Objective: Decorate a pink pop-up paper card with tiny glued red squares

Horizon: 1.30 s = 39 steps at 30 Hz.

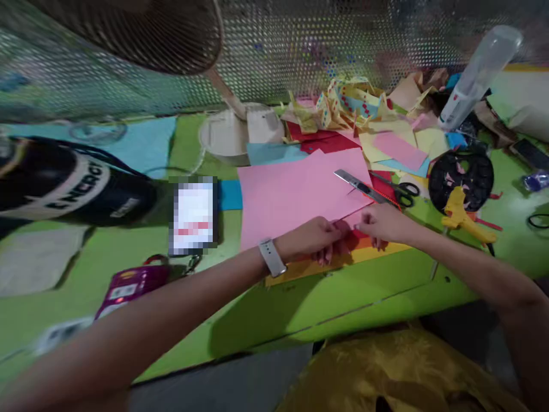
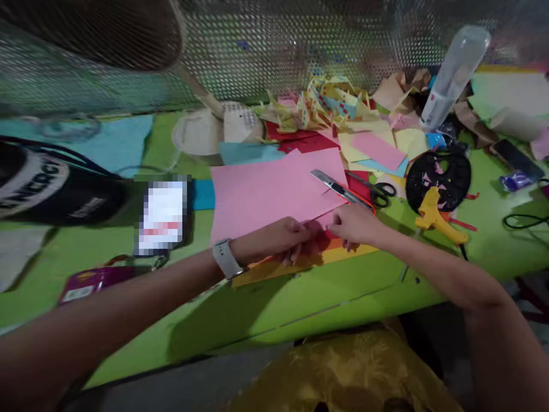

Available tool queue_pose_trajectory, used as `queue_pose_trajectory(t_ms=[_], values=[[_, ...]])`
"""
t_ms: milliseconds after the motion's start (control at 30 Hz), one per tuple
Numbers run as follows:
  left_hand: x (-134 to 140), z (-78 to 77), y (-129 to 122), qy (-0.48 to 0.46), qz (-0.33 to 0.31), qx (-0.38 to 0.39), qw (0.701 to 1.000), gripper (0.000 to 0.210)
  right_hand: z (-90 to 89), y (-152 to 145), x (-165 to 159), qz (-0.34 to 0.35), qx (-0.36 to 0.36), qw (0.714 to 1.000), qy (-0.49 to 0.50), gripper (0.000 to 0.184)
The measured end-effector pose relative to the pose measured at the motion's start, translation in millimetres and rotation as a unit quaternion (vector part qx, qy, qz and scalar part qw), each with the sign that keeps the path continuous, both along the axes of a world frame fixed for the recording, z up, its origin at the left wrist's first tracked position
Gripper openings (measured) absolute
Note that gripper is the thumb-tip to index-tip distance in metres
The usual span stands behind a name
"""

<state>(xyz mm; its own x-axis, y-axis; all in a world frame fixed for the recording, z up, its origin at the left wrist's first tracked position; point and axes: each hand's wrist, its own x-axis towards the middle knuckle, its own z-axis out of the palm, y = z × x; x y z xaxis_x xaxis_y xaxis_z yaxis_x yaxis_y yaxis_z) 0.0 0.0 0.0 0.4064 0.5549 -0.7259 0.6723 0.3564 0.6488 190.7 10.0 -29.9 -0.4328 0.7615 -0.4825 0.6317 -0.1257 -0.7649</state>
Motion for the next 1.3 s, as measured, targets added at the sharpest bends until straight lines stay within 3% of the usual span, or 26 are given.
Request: queue_pose_trajectory(t_ms=[267,333,367,433,500,567,633,733,933,1100,1167,1233,1300], values=[[-17,-7.6,-9,-0.005,0.003,0.012,1.0,0.044,-4.7,0,1,-0.009,-0.003,1.0,-0.022,0.024],[-26,-8.0,-16,-0.005,0.003,0.086,0.996,0.046,-3.4,0,1,-0.007,-0.004,1.0,-0.026,0.024],[-32,-9.6,-19,-0.007,0.009,0.17,0.985,0.048,-2.5,0,1,-0.007,-0.001,1.0,-0.028,0.024],[-43,-17.0,-24,0.004,0.023,0.428,0.903,0.044,-0.3,0,1,-0.006,0.004,0.999,-0.034,0.025],[-53,-29.9,-27,0.013,-0.051,0.602,0.797,0.034,2.1,0,1,-0.008,0.005,0.999,-0.044,0.025],[-58,-45.4,-29,0.021,-0.16,0.657,0.736,0.037,5.2,0,1,-0.007,-0.005,0.999,-0.053,0.025],[-60,-58.9,-31,0.06,-0.202,0.663,0.718,0.053,9.7,0,1,0.0,-0.016,0.998,-0.065,0.025],[-57,-69.0,-34,0.093,-0.225,0.664,0.707,0.069,18.7,0,0,0.029,-0.036,0.995,-0.093,0.028],[-54,-66.3,-38,0.097,-0.225,0.658,0.712,0.077,27.8,-4,-7,0.084,-0.08,0.985,-0.125,0.035],[-52,-66.1,-38,0.1,-0.221,0.649,0.721,0.078,25.2,-12,-18,0.074,-0.068,0.987,-0.123,0.021],[-51,-67.2,-38,0.097,-0.217,0.647,0.725,0.076,23.6,-16,-21,0.072,-0.024,0.991,-0.113,0.013],[-52,-68.6,-38,0.091,-0.212,0.645,0.729,0.077,20.4,-19,-21,0.069,0.065,0.99,-0.102,0.008],[-52,-70.1,-38,0.083,-0.207,0.643,0.733,0.078,15.1,-22,-20,0.074,0.155,0.981,-0.087,0.022]])
